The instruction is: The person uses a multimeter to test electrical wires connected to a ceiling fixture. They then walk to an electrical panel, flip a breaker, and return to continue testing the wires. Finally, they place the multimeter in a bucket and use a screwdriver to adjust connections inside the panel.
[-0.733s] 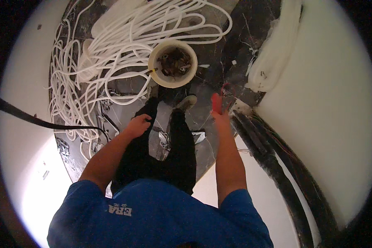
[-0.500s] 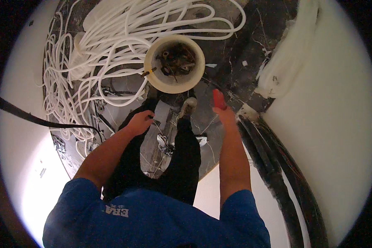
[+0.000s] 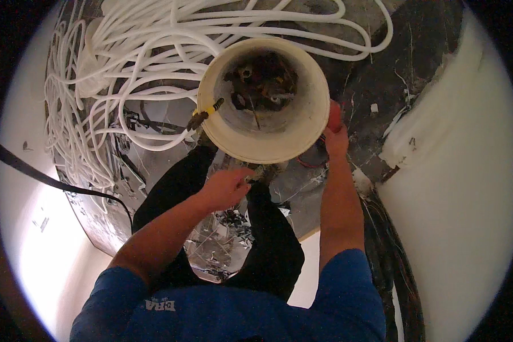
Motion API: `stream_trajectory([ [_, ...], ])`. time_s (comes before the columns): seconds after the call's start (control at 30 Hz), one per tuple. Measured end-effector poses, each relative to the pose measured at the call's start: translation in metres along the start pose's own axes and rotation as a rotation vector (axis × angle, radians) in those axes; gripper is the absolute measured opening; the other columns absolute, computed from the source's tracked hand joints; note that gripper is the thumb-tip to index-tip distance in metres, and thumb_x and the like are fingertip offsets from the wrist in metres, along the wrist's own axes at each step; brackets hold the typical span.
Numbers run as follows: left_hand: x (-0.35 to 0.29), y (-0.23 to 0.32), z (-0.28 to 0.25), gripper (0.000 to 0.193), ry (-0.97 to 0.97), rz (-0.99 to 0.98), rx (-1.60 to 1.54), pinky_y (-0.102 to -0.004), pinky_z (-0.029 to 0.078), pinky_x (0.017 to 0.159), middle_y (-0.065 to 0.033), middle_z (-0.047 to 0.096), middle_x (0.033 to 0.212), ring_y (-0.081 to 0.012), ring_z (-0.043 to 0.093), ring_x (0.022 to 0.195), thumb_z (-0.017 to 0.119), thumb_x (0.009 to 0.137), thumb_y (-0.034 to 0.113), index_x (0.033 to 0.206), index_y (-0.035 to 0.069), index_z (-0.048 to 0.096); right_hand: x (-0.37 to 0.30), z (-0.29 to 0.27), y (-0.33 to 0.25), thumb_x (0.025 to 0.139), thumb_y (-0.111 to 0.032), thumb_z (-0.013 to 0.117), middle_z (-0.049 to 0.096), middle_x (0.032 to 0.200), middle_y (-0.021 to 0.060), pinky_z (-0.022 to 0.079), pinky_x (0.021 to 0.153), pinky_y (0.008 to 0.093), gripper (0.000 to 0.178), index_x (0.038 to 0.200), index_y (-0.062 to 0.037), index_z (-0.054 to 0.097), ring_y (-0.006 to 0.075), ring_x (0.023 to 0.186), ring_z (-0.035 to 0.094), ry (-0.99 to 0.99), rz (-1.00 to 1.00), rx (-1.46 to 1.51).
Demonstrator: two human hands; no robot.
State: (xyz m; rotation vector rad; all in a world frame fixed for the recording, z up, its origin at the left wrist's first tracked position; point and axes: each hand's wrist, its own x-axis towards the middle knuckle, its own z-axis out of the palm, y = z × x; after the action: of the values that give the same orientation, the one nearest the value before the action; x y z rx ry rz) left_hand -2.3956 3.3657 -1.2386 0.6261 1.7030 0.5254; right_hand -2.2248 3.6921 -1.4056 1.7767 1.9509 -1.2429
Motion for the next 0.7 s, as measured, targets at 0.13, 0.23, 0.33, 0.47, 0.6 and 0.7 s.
stream_trajectory([
  [0.13, 0.004, 0.015, -0.013, 0.035, -0.059, -0.045, -0.018, -0.0492, 0.055, 0.076, -0.0179, 0.073, 0.09, -0.0396, 0.071, 0.086, 0.064, 0.094, 0.024, 0.126, 0.009, 0.062, 0.025, 0.007, 0.006, 0.081, -0.034, 0.081, 0.069, 0.12, 0.0199, 0.054, 0.093, 0.0465, 0.068, 0.132, 0.0041, 0.056, 0.0311, 0.11, 0.068, 0.13, 0.02, -0.048],
  [0.23, 0.009, 0.022, -0.016, 0.034, -0.062, -0.132, -0.073, -0.0493, 0.055, 0.076, -0.0174, 0.074, 0.09, -0.0398, 0.071, 0.086, 0.064, 0.094, 0.024, 0.125, 0.009, 0.063, 0.018, -0.007, 0.003, 0.09, -0.034, 0.072, 0.071, 0.114, 0.0153, 0.052, 0.091, 0.0435, 0.057, 0.132, 0.0019, 0.058, 0.0309, 0.1, 0.069, 0.208, -0.003, 0.274],
  [0.33, 0.004, 0.014, -0.004, 0.035, -0.023, -0.116, -0.144, -0.0486, 0.055, 0.076, -0.017, 0.074, 0.09, -0.0392, 0.071, 0.086, 0.064, 0.094, 0.024, 0.126, 0.009, 0.062, -0.074, -0.061, -0.089, 0.098, -0.027, 0.061, 0.068, 0.111, 0.0118, 0.052, 0.088, 0.0423, 0.041, 0.129, 0.0004, 0.059, 0.0255, 0.092, 0.068, 0.084, 0.036, 0.898],
  [0.47, -0.001, 0.017, 0.008, 0.035, -0.053, -0.21, -0.234, -0.0468, 0.055, 0.076, -0.0167, 0.073, 0.09, -0.037, 0.071, 0.086, 0.065, 0.094, 0.023, 0.125, 0.008, 0.063, -0.189, -0.114, -0.154, 0.095, -0.043, 0.064, 0.065, 0.125, 0.0158, 0.047, 0.1, 0.0583, 0.065, 0.143, -0.0013, 0.05, 0.0316, 0.102, 0.069, -0.277, -0.22, 1.227],
  [0.6, -0.006, 0.002, 0.029, 0.034, -0.058, -0.294, -0.367, -0.0435, 0.054, 0.076, -0.0159, 0.073, 0.089, -0.0316, 0.07, 0.083, 0.065, 0.094, 0.021, 0.125, 0.007, 0.065, -0.238, -0.082, -0.204, 0.087, -0.053, 0.074, 0.059, 0.139, 0.0178, 0.035, 0.115, 0.0635, 0.091, 0.155, -0.0058, 0.037, 0.0354, 0.121, 0.061, -0.379, -0.332, 1.495],
  [0.7, -0.017, -0.004, 0.029, 0.035, -0.022, -0.351, -0.456, -0.04, 0.054, 0.074, -0.0145, 0.072, 0.087, -0.0257, 0.069, 0.079, 0.064, 0.094, 0.019, 0.127, 0.006, 0.065, -0.236, -0.035, -0.198, 0.093, -0.035, 0.071, 0.059, 0.14, 0.018, 0.039, 0.115, 0.0497, 0.074, 0.152, -0.0039, 0.04, 0.0337, 0.128, 0.057, -0.285, -0.243, 1.155],
])
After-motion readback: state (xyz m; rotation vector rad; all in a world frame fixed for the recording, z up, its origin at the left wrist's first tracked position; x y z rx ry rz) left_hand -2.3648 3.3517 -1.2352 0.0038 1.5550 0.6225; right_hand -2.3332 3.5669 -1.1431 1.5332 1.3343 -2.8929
